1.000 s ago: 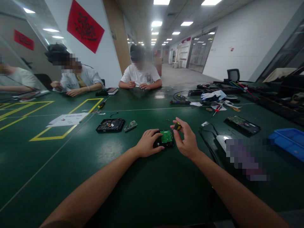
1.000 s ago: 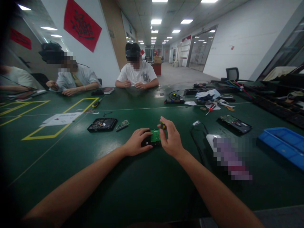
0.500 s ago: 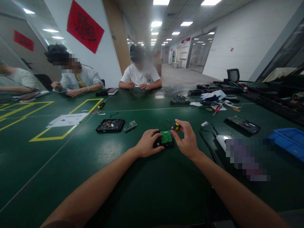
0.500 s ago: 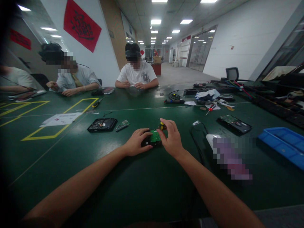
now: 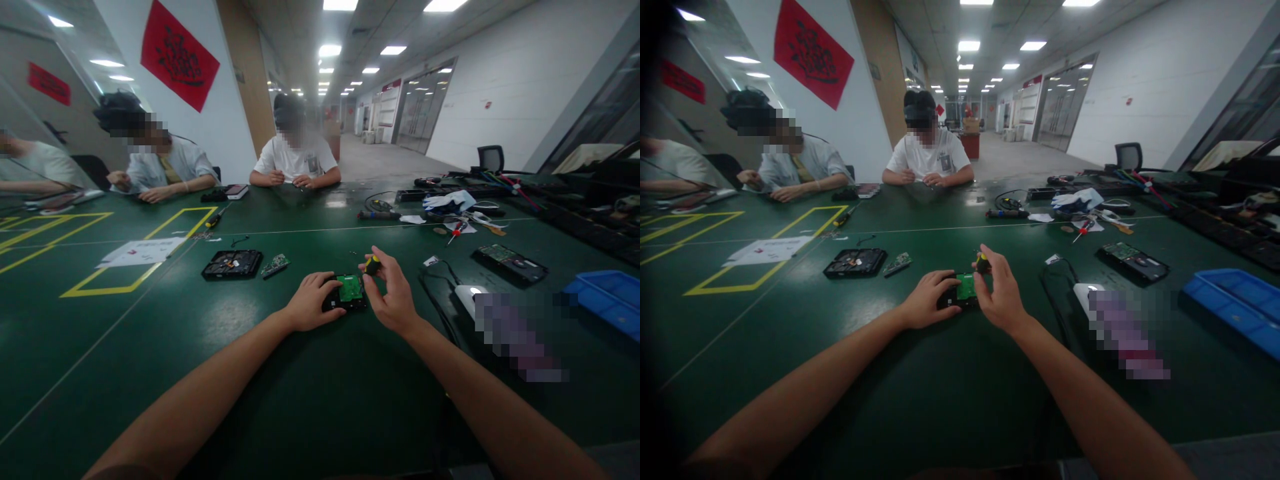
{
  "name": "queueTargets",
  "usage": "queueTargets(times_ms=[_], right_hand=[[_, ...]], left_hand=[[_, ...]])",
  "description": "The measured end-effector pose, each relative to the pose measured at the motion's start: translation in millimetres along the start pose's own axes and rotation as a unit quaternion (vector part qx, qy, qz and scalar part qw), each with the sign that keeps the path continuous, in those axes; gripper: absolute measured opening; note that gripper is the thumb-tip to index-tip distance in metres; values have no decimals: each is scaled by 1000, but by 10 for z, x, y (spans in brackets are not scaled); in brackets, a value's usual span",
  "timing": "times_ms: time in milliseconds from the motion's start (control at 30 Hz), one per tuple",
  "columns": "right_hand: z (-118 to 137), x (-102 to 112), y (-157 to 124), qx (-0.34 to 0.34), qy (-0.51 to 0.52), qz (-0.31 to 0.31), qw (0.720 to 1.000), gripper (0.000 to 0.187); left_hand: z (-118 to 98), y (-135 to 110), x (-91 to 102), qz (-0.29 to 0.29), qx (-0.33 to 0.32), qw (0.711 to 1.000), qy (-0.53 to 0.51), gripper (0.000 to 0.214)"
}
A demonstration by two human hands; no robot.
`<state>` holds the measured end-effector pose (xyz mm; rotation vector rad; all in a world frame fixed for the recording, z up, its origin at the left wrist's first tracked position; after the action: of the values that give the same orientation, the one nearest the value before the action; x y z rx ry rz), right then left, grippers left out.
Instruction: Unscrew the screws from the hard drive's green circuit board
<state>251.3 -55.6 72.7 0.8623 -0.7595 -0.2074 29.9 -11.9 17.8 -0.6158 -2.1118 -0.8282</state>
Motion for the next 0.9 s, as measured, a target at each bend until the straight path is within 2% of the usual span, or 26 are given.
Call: queueTargets(times_ms=[167, 467, 700, 900], right_hand=[[-20, 7, 6, -1, -40, -16, 999, 55], [-21, -19, -13, -13, 41, 23, 999, 57], [23, 31, 25, 13, -21, 0, 1000, 53], [-7, 26, 27, 7, -24, 3, 1000, 54]], left_hand=[[-24, 1, 7, -3, -2, 1000, 4, 69], [7, -4, -8, -2, -2, 1000, 3, 70], [1, -4, -7, -3, -4, 1000, 4, 69], [-8, 1, -3, -1, -3, 1000, 4, 70]])
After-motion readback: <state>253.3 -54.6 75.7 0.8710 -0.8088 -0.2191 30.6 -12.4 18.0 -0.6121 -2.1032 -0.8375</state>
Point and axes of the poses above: each hand's wrist, its own y-axis towards the middle knuckle, its own x-axis out of the back of the hand, z = x × y, the point moved 3 cm from there along y, towards the middle knuckle, and after that the axes turned 14 degrees about -y, right-handed, at the moved point
